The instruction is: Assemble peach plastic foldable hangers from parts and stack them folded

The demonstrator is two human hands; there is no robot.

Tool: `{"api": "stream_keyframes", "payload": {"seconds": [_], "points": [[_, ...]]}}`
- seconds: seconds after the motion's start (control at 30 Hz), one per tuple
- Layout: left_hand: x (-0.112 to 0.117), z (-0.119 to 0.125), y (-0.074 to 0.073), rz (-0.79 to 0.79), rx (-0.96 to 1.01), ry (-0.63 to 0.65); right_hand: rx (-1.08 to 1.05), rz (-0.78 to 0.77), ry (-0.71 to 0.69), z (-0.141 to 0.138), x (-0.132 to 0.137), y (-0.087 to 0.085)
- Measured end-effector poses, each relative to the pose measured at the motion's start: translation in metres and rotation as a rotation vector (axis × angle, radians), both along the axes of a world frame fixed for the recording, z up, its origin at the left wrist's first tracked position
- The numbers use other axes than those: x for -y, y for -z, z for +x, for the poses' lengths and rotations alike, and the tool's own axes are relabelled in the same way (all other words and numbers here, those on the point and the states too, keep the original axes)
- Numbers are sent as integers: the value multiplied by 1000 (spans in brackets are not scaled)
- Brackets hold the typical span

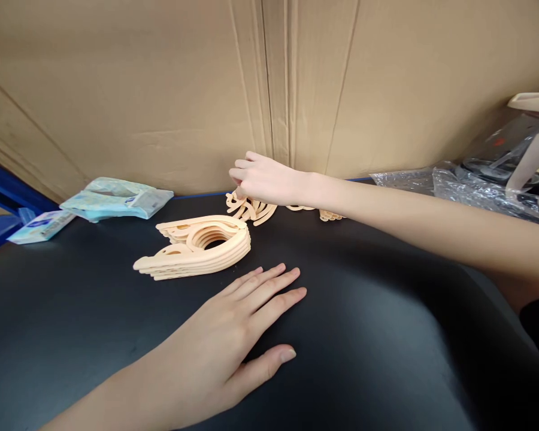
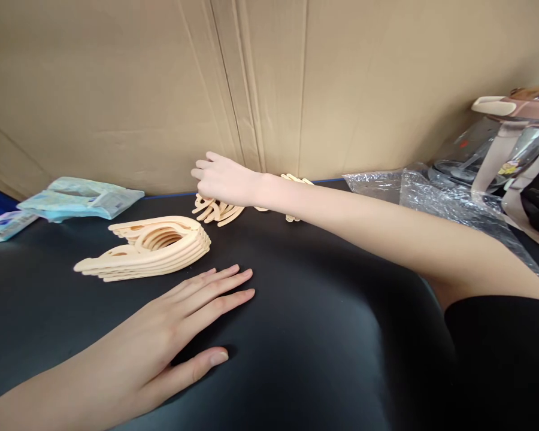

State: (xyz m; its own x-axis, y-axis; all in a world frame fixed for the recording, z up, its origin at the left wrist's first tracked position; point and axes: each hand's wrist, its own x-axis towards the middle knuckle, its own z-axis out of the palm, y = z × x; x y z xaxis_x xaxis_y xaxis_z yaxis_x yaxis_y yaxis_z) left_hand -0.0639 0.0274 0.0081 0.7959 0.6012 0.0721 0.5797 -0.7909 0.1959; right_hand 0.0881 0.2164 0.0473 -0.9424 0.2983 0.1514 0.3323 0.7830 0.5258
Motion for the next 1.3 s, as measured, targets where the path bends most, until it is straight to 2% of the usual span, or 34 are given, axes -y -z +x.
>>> {"api": "stream_keyframes", "payload": {"seconds": [0.23,0.37,0.5,0.6,0.73,0.83,0.93,1.03,1.2,1.3], "points": [[0,-1,1,-11,10,0,8,70,-64,2,-4,2],[1,-1,1,6,-21,8,52,160,-46,7,0,-3],[1,-1,2,-14,-27,3,20,261,9,20,0,-10],[1,-2,4,-19,1,2,-42,323,-1,38,3,-13],[1,-5,9,-17,37,12,-129,444,-151,69,32,-6],[1,-5,13,-18,70,2,-189,437,-297,90,69,8],[3,-5,15,-25,173,-78,-204,348,-339,105,102,22],[4,-4,13,-8,238,-111,-231,246,-332,114,123,32],[3,-2,7,39,133,32,-198,141,-358,117,143,36],[2,-1,7,55,119,68,-151,124,-377,116,149,33]]}}
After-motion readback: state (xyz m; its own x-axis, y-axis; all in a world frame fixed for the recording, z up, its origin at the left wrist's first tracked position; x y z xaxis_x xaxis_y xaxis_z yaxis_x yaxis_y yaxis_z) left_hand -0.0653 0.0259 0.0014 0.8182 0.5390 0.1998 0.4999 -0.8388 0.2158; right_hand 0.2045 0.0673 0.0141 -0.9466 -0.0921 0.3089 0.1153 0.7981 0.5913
